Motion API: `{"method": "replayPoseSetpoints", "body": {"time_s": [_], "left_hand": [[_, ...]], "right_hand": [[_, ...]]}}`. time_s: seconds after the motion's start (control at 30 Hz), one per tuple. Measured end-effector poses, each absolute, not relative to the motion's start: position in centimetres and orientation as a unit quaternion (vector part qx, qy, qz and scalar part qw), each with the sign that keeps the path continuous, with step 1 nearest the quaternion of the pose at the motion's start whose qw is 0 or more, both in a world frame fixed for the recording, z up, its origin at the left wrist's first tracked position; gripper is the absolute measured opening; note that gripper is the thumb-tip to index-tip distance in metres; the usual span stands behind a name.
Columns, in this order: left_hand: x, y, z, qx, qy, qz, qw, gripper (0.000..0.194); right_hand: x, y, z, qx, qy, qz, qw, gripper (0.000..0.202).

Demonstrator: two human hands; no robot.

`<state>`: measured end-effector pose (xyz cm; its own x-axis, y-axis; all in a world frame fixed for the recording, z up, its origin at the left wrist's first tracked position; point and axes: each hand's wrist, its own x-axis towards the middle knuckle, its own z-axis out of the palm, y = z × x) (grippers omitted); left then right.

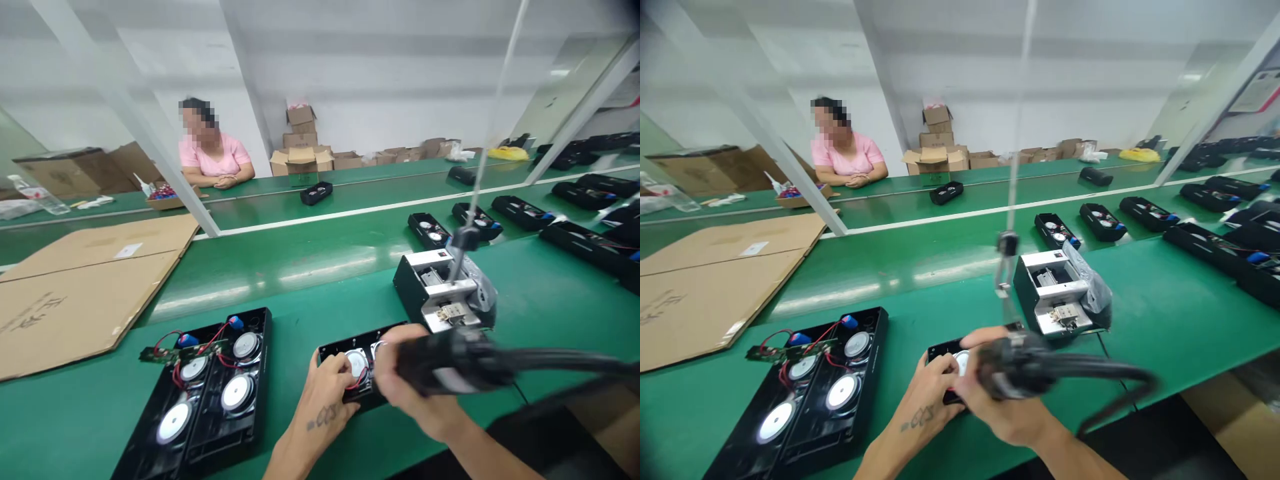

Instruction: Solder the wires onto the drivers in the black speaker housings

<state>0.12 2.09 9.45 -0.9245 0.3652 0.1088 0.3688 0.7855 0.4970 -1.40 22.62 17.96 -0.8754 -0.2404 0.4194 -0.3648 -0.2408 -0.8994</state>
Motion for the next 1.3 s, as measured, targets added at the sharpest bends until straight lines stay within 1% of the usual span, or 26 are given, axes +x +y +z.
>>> {"method": "replayPoseSetpoints", "body": {"time_s": [0.07,0.1,0.13,0.2,0.27,0.37,0.43,0.5,0.57,0.6,0.67,0.73,0.8,0.87,0.9,0.97,1.07,1.17,1.23,1.3], "left_hand": [[0.2,1.6,10.4,-0.182,-0.943,-0.276,0.034,0.034],[0.3,1.6,10.9,-0.185,-0.94,-0.279,0.06,0.038],[0.3,1.9,11.3,-0.2,-0.936,-0.274,0.093,0.041],[0.2,3.4,11.6,-0.249,-0.927,-0.246,0.137,0.045],[-0.1,5.6,11.1,-0.284,-0.927,-0.199,0.146,0.053],[-0.7,8.4,8.9,-0.291,-0.937,-0.113,0.157,0.06],[-1.2,9.1,7.3,-0.287,-0.933,-0.099,0.195,0.053],[-1.4,9.0,6.5,-0.291,-0.923,-0.117,0.221,0.035],[-1.6,8.7,6.5,-0.303,-0.913,-0.14,0.233,0.015],[-1.6,8.5,6.7,-0.312,-0.909,-0.146,0.234,0.013],[-1.6,8.3,7.2,-0.323,-0.899,-0.153,0.251,0.029],[-1.7,8.2,7.5,-0.327,-0.894,-0.154,0.267,0.034],[-1.8,8.2,7.4,-0.33,-0.891,-0.15,0.275,0.034],[-1.9,8.1,7.0,-0.331,-0.888,-0.145,0.283,0.034],[-1.9,8.1,6.7,-0.332,-0.887,-0.144,0.286,0.033],[-2.0,8.0,6.3,-0.335,-0.885,-0.146,0.29,0.033],[-2.1,7.9,6.2,-0.335,-0.887,-0.146,0.283,0.033],[-2.0,8.0,6.5,-0.329,-0.893,-0.133,0.277,0.035],[-1.8,8.2,6.8,-0.329,-0.891,-0.127,0.285,0.035],[-1.6,8.3,7.0,-0.327,-0.891,-0.129,0.288,0.036]], "right_hand": [[-1.2,26.2,18.3,0.194,-0.566,0.79,0.131,0.047],[-1.3,28.1,18.2,0.165,-0.56,0.793,0.176,0.047],[-1.4,29.9,17.9,0.139,-0.574,0.781,0.202,0.043],[-1.9,32.8,16.4,0.075,-0.615,0.751,0.23,0.036],[-2.5,34.4,14.3,0.022,-0.657,0.719,0.225,0.035],[-2.9,34.7,11.7,-0.032,-0.698,0.687,0.2,0.035],[-2.7,34.1,10.8,-0.054,-0.695,0.692,0.187,0.038],[-2.5,33.6,10.4,-0.058,-0.681,0.708,0.178,0.042],[-2.5,33.3,10.4,-0.05,-0.681,0.712,0.161,0.042],[-2.7,33.4,10.6,-0.045,-0.686,0.711,0.148,0.04],[-3.3,33.7,11.5,-0.032,-0.683,0.716,0.14,0.036],[-4.3,34.3,13.1,-0.009,-0.645,0.738,0.196,0.031],[-5.6,34.8,15.1,0.016,-0.584,0.753,0.301,0.027],[-7.1,35.1,16.9,0.033,-0.554,0.738,0.384,0.027],[-7.8,35.3,17.5,0.034,-0.56,0.723,0.404,0.028],[-8.9,35.5,17.8,0.022,-0.599,0.694,0.398,0.028],[-9.8,35.8,17.1,0.004,-0.664,0.67,0.331,0.028],[-9.0,35.6,16.5,0.016,-0.706,0.659,0.259,0.029],[-7.9,35.1,16.7,0.036,-0.7,0.679,0.219,0.031],[-6.6,34.4,17.1,0.072,-0.658,0.721,0.205,0.032]]}}
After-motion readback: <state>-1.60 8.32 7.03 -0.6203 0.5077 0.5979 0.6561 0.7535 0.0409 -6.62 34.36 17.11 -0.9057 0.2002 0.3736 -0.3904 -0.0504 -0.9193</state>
